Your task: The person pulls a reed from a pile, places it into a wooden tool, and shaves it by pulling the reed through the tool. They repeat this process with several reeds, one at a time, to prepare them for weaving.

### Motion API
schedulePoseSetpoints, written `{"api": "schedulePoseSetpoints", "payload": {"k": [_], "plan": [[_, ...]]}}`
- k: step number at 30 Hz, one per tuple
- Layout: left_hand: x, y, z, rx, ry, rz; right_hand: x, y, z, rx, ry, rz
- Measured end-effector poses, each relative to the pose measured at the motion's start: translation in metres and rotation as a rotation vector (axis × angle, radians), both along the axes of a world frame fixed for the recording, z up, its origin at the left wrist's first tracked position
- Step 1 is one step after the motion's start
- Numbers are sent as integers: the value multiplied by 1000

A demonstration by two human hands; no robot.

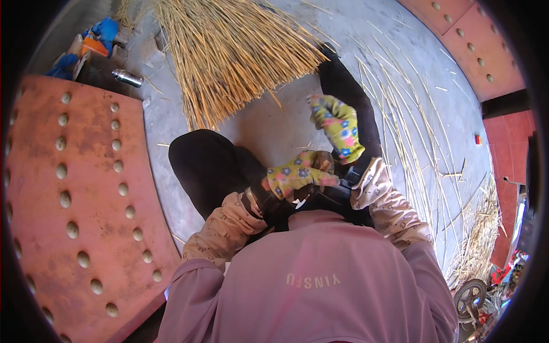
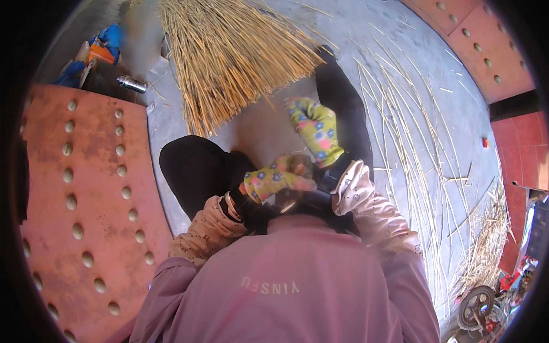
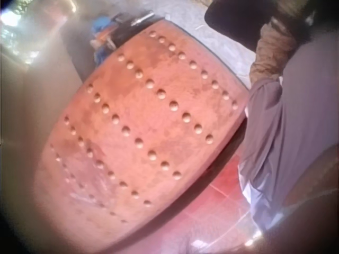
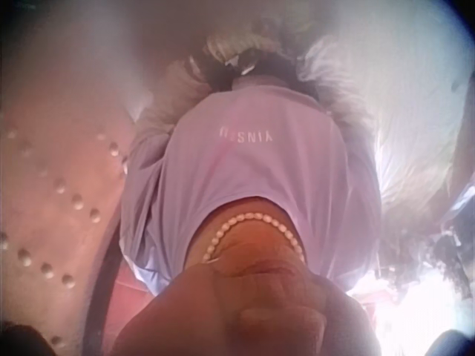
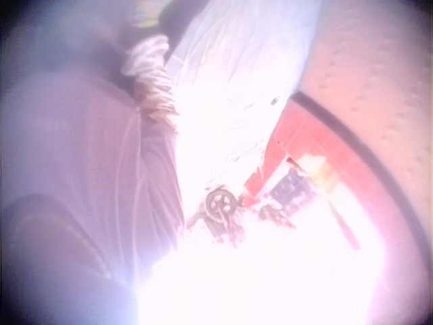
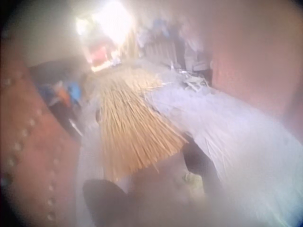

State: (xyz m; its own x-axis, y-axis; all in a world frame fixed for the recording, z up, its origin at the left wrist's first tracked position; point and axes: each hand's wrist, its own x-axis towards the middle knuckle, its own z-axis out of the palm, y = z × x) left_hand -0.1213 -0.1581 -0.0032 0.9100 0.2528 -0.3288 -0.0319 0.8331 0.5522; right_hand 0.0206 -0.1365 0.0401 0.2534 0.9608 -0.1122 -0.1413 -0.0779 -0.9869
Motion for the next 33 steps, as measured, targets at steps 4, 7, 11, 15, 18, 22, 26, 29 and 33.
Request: {"api": "schedulePoseSetpoints", "payload": {"k": [4, 7, 11, 15, 18, 22, 26, 29, 33], "plan": [[17, -16, 53, 751, 168, 220, 8, 6, -30, -64, 9, -8], [24, -24, 54, 933, 462, 281, 11, 12, -39, -74, 48, -65], [30, -28, 54, 1285, 551, 373, 14, 12, -39, -107, -35, -116], [35, -20, 70, 1115, 437, 284, 15, 11, -41, -141, -157, -147], [34, -19, 61, 863, 410, 249, 0, 5, -57, 56, -544, -214], [21, -16, 60, 629, 306, 271, -31, -3, -40, -169, -1298, 203], [24, -9, 81, 650, 346, 383, -6, -19, -48, 2, -871, 512], [14, -2, 87, 419, 499, 245, 2, -33, -61, 92, -394, 562], [9, -8, 54, 344, 461, 84, -3, -36, -102, -149, 127, 380]]}}
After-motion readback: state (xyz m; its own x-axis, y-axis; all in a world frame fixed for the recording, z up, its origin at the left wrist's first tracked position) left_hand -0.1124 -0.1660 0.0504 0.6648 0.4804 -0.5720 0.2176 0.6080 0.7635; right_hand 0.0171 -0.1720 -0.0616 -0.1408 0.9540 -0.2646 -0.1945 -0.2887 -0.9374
